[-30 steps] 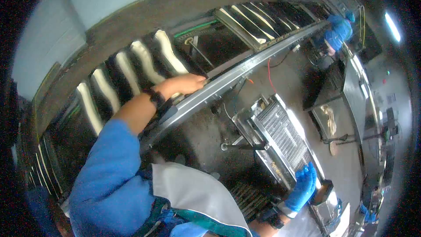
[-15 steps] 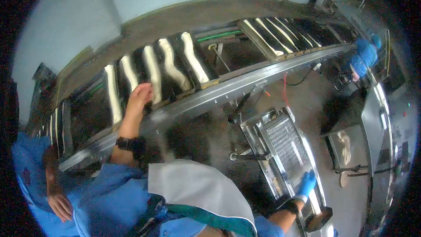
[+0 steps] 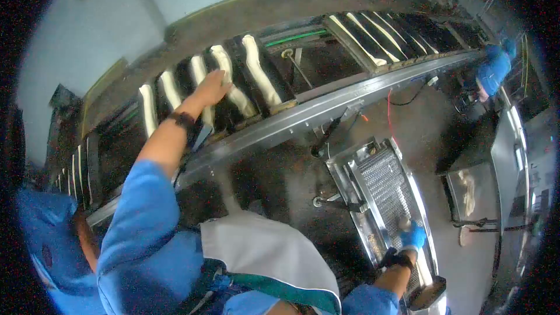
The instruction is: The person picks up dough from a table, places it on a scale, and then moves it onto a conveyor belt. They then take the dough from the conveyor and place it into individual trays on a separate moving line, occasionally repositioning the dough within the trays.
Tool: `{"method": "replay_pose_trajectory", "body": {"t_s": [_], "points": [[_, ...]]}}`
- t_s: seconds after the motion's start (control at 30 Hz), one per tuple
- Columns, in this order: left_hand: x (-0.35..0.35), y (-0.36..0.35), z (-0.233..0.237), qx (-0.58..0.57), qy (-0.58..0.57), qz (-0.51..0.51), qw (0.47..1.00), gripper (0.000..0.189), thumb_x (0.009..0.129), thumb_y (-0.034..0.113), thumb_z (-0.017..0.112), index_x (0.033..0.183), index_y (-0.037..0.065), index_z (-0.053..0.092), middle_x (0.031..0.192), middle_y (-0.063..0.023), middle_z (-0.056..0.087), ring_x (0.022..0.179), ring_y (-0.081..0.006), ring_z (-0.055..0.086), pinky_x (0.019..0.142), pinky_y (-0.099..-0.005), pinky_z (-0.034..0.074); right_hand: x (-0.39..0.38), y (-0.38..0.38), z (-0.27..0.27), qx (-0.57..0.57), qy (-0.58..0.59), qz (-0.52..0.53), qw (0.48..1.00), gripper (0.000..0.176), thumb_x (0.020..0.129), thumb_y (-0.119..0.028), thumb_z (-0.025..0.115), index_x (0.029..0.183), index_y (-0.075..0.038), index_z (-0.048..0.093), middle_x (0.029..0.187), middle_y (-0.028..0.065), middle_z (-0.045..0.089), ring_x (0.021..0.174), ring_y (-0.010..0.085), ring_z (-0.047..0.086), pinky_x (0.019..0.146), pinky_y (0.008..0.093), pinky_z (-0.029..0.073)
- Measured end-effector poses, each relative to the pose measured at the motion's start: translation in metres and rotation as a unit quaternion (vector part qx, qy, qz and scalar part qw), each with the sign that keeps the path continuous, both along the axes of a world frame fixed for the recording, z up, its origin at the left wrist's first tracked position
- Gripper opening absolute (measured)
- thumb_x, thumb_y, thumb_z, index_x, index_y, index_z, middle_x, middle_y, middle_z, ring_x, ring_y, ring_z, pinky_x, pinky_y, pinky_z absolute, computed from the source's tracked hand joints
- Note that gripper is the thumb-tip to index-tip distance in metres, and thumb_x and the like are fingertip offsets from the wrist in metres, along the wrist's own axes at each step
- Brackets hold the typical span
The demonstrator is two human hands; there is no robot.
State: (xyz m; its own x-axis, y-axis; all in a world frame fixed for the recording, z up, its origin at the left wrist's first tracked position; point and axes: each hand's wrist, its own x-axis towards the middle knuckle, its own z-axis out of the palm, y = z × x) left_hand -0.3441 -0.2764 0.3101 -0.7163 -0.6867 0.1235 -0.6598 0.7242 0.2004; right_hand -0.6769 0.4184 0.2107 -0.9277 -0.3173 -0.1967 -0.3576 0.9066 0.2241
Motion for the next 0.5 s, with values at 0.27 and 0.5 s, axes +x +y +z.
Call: {"method": "replay_pose_trajectory", "body": {"t_s": [0.27,0.5], "points": [[-0.047,-0.101,-0.004,-0.03,-0.076,0.066,0.994,0.052,0.077,0.042,0.065,0.106,0.0,0.058,0.109,-0.0178,0.057,0.108,-0.034,0.052,0.091,-0.0438,0.042,0.027,-0.055,-0.022,-0.062,0.176,0.02,0.982,0.033,0.076,-0.03,0.064,0.091,0.0,0.063,0.098,0.0247,0.06,0.093,0.0397,0.058,0.082,0.0449,0.049],[-0.042,-0.144,-0.012,-0.041,-0.122,0.038,0.991,0.078,0.082,0.052,0.053,0.136,-0.002,0.032,0.141,-0.0195,0.034,0.131,-0.0314,0.032,0.109,-0.0438,0.022,0.03,-0.049,-0.028,-0.319,0.069,-0.154,0.933,0.031,0.066,-0.016,0.069,0.093,-0.003,0.061,0.091,0.0195,0.062,0.082,0.0342,0.06,0.074,0.0399,0.049]]}}
